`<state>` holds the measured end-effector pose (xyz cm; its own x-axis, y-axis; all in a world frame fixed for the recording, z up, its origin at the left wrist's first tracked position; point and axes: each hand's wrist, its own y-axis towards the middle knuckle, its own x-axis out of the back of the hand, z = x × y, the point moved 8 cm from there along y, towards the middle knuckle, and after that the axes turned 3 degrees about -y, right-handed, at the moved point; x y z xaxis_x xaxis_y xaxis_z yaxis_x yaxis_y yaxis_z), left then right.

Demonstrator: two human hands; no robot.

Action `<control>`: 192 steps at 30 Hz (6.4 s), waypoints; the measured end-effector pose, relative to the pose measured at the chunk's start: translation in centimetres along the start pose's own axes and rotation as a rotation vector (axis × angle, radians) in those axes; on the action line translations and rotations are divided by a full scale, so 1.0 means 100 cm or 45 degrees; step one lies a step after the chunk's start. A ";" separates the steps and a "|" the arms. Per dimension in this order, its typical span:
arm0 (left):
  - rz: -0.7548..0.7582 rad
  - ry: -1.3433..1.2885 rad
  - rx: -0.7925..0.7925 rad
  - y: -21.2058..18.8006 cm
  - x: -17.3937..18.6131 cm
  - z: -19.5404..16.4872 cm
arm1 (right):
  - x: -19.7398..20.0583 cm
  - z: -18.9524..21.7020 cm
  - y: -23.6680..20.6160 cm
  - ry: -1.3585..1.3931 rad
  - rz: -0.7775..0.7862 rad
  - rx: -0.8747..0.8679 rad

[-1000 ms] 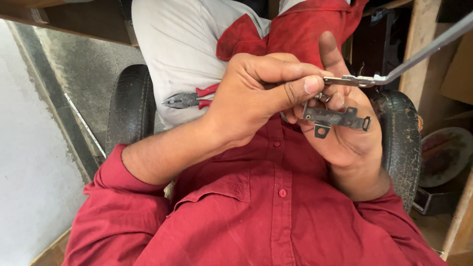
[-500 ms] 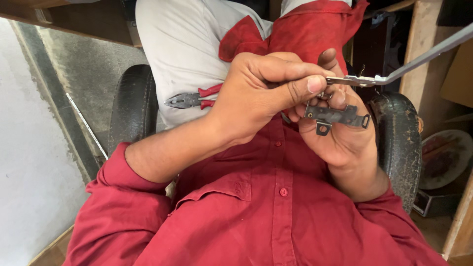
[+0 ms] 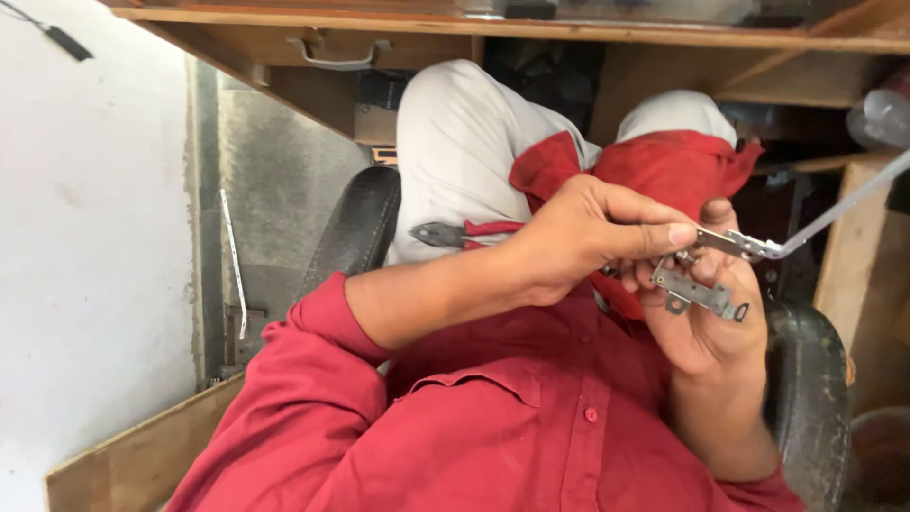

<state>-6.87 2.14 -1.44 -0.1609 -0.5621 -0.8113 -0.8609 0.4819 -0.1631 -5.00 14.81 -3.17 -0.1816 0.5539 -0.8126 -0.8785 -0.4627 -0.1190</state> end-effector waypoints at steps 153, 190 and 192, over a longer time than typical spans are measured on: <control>0.118 0.034 0.189 0.021 -0.002 0.015 | -0.031 0.103 -0.035 -2.612 0.552 1.937; 0.097 0.025 0.180 0.027 0.002 0.025 | -0.040 0.102 -0.032 -2.591 0.657 1.892; 0.115 0.044 0.168 0.026 0.001 0.023 | -0.045 0.106 -0.036 -2.574 0.575 2.003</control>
<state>-7.97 4.86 -3.23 -0.2533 -0.5340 -0.8067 -0.7715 0.6146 -0.1646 -5.68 21.36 6.95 0.4582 0.6760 0.5772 -0.0843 -0.6133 0.7853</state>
